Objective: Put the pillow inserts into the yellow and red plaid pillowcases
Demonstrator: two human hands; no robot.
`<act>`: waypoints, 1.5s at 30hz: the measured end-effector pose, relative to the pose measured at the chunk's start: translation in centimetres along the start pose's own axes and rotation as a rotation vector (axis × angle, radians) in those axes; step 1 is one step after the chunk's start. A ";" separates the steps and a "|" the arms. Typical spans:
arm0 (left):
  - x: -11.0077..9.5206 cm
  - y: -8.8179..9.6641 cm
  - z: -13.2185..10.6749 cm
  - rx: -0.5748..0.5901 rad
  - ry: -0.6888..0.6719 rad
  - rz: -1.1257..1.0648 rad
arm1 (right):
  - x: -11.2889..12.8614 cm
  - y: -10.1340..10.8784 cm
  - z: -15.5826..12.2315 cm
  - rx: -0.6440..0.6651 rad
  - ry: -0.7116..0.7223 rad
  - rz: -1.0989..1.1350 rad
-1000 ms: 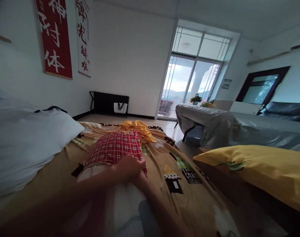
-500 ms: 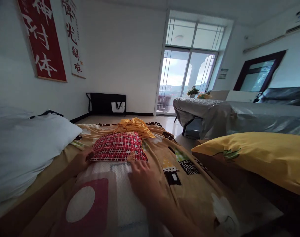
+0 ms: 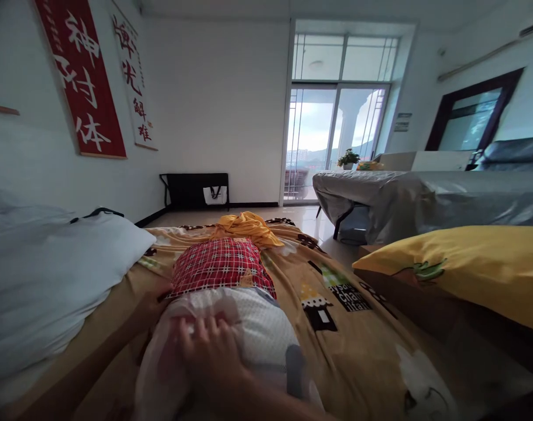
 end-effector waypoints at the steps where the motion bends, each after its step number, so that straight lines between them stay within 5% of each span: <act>1: -0.4 0.0 -0.1 0.015 -0.003 -0.006 | -1.4 1.3 0.4 0.043 -0.032 0.032; 5: -4.1 0.2 0.0 0.005 -0.017 -0.063 | -4.2 3.9 1.4 0.057 -0.159 0.049; 10: -10.1 -0.5 0.3 -0.046 -0.080 -0.069 | -1.8 0.0 1.7 0.036 -0.013 -0.067; 13: -11.4 -1.5 -0.9 0.013 -0.137 -0.004 | -2.0 -2.0 2.4 0.108 -0.062 -0.052; 17: -9.4 -1.5 -2.9 0.124 -0.190 0.099 | -2.2 -2.6 1.7 0.098 -0.049 -0.013; 21: -5.0 0.2 -4.0 0.187 -0.097 0.230 | -0.1 -1.8 -1.4 -0.057 0.134 -0.020; 24: -3.0 1.5 -4.5 0.260 -0.020 0.232 | -0.9 -0.1 -3.3 -0.033 0.287 0.181; 26: -2.9 2.0 -4.6 0.294 -0.009 0.286 | -4.1 1.2 -3.9 -0.022 0.172 0.348; 30: -4.9 2.0 -4.0 0.249 -0.082 0.576 | -12.5 1.0 -5.6 0.095 -0.567 0.423; 32: -6.5 1.4 -3.2 0.185 -0.131 0.682 | -14.1 -0.2 -6.5 0.220 -0.676 0.561; 38: -12.0 -3.0 1.0 0.084 -0.263 0.749 | -10.8 -1.3 -5.6 0.196 -0.559 0.725; 45: -16.4 -7.9 4.9 0.165 -0.442 0.814 | -4.7 0.1 -2.0 0.140 -0.241 0.288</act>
Point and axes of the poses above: each hand's wrist, its own z-axis towards the middle knuckle, its own y-axis out of the back of the hand, x = y × z, the point moved 3 cm from there along z, towards the middle knuckle, and after that the axes turned 8 degrees about y, right-handed, at the moved point
